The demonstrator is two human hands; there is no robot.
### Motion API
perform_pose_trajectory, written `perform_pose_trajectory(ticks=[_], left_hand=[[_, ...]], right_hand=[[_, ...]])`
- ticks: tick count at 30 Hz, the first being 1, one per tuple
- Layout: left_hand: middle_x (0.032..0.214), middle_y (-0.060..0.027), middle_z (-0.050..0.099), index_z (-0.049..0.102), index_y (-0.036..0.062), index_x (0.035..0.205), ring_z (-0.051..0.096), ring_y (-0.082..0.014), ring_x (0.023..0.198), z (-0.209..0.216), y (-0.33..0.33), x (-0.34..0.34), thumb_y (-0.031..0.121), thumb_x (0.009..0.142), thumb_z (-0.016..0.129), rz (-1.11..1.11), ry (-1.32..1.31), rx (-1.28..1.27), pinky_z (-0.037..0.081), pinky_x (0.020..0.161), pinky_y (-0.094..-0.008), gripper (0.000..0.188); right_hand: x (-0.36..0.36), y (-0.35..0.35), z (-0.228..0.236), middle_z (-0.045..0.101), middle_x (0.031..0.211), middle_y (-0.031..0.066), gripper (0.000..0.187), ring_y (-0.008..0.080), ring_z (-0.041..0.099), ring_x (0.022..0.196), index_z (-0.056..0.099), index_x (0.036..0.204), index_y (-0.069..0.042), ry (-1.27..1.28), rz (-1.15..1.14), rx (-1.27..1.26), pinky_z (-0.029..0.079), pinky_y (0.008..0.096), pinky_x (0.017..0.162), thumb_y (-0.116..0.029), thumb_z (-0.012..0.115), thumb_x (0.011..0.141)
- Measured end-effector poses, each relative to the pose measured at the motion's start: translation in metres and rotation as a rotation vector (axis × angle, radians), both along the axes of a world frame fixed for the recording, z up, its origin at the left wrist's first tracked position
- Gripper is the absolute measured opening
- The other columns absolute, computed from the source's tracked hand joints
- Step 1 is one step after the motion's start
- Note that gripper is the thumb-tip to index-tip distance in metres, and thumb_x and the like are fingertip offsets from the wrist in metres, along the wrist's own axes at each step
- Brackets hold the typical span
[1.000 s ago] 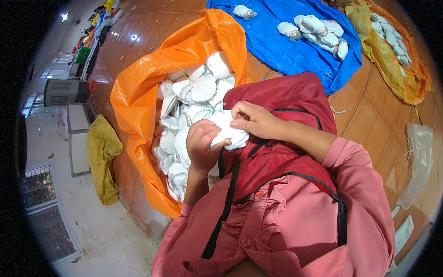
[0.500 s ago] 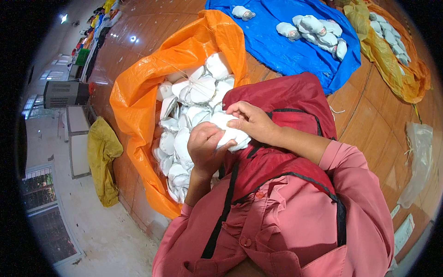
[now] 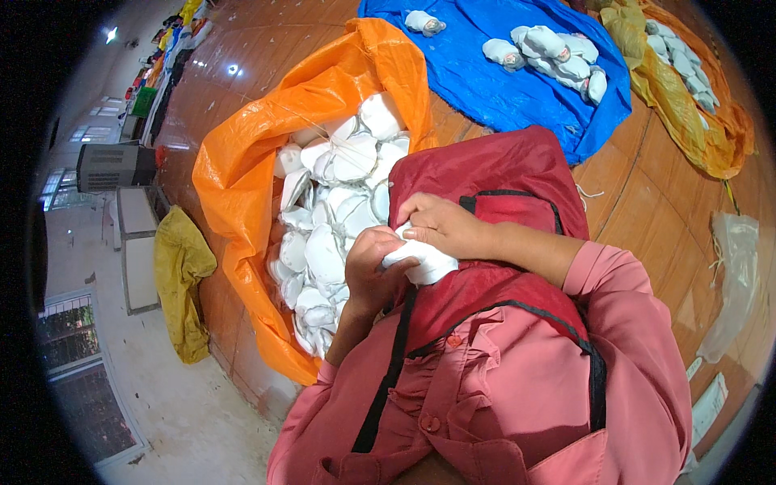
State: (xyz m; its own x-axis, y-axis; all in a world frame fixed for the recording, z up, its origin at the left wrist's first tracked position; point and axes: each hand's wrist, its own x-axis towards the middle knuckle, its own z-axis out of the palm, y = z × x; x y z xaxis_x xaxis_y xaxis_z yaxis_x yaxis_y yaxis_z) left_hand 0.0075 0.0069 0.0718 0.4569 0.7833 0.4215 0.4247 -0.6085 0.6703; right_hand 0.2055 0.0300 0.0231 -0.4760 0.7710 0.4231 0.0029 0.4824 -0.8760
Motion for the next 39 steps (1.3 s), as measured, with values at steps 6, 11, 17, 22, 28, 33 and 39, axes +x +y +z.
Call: perform_pose_trajectory(ticks=[6,11,17,22,28,33,39], left_hand=[[0.082,-0.0077,0.062,0.066,0.0069,0.083,0.063,-0.0288,0.081,-0.006,-0.010,0.003,0.023,0.067,0.084,-0.021,0.008,0.001,0.052,0.070,-0.0360,0.029],[0.081,-0.0015,0.059,0.065,0.0099,0.082,0.063,-0.0239,0.081,0.004,-0.014,0.009,0.017,0.060,0.081,-0.183,0.027,0.274,0.054,0.071,-0.0365,0.028],[0.087,0.0001,0.059,0.065,0.0105,0.084,0.062,-0.0194,0.088,0.020,-0.013,0.013,0.009,0.061,0.074,-0.357,0.156,0.439,0.056,0.077,-0.0371,0.025],[0.088,-0.0007,0.058,0.065,0.0106,0.086,0.062,-0.0190,0.089,0.005,-0.018,0.009,0.010,0.063,0.076,-0.393,0.131,0.359,0.055,0.081,-0.0388,0.026],[0.084,-0.0044,0.059,0.064,0.0072,0.089,0.061,-0.0222,0.083,0.008,-0.004,0.010,0.014,0.066,0.083,-0.351,0.091,-0.013,0.052,0.074,-0.0340,0.031],[0.092,-0.0095,0.060,0.057,0.0048,0.109,0.062,-0.0248,0.082,0.020,0.014,0.015,0.021,0.066,0.087,-0.246,0.187,-0.319,0.049,0.075,-0.0348,0.056],[0.103,-0.0170,0.062,0.050,-0.0039,0.118,0.062,-0.0353,0.100,0.018,0.022,0.023,0.040,0.064,0.087,-0.148,0.385,-0.504,0.050,0.087,-0.0369,0.078]], right_hand=[[-0.002,-0.015,-0.002,0.060,0.088,0.0175,0.028,0.0328,0.060,0.083,0.062,0.087,0.002,-0.075,-0.030,-0.207,0.048,0.0374,0.077,-0.021,0.052,0.098],[0.007,-0.025,-0.002,0.057,0.081,0.0164,0.030,0.0325,0.057,0.075,0.059,0.083,0.003,-0.129,-0.056,-0.407,0.046,0.0386,0.070,-0.021,0.053,0.098],[0.013,-0.038,-0.012,0.050,0.073,0.0136,0.034,0.0256,0.049,0.066,0.057,0.078,0.003,-0.058,-0.114,-0.435,0.043,0.0367,0.065,-0.025,0.055,0.098],[0.031,-0.054,-0.018,0.053,0.083,0.0042,0.030,0.0123,0.051,0.076,0.058,0.087,0.003,-0.122,-0.066,-0.691,0.043,0.0282,0.069,-0.022,0.052,0.101],[0.025,-0.049,-0.025,0.056,0.081,0.0055,0.031,0.0143,0.052,0.076,0.060,0.084,0.005,0.062,-0.227,-0.659,0.044,0.0299,0.069,-0.022,0.055,0.100],[0.021,-0.033,-0.013,0.057,0.086,0.0129,0.028,0.0244,0.056,0.082,0.061,0.086,0.005,-0.041,-0.149,-0.344,0.046,0.0329,0.075,-0.020,0.056,0.097],[0.018,-0.020,0.003,0.056,0.087,0.0157,0.027,0.0306,0.056,0.087,0.058,0.078,0.003,-0.071,-0.231,-0.065,0.046,0.0382,0.076,-0.017,0.055,0.095]])
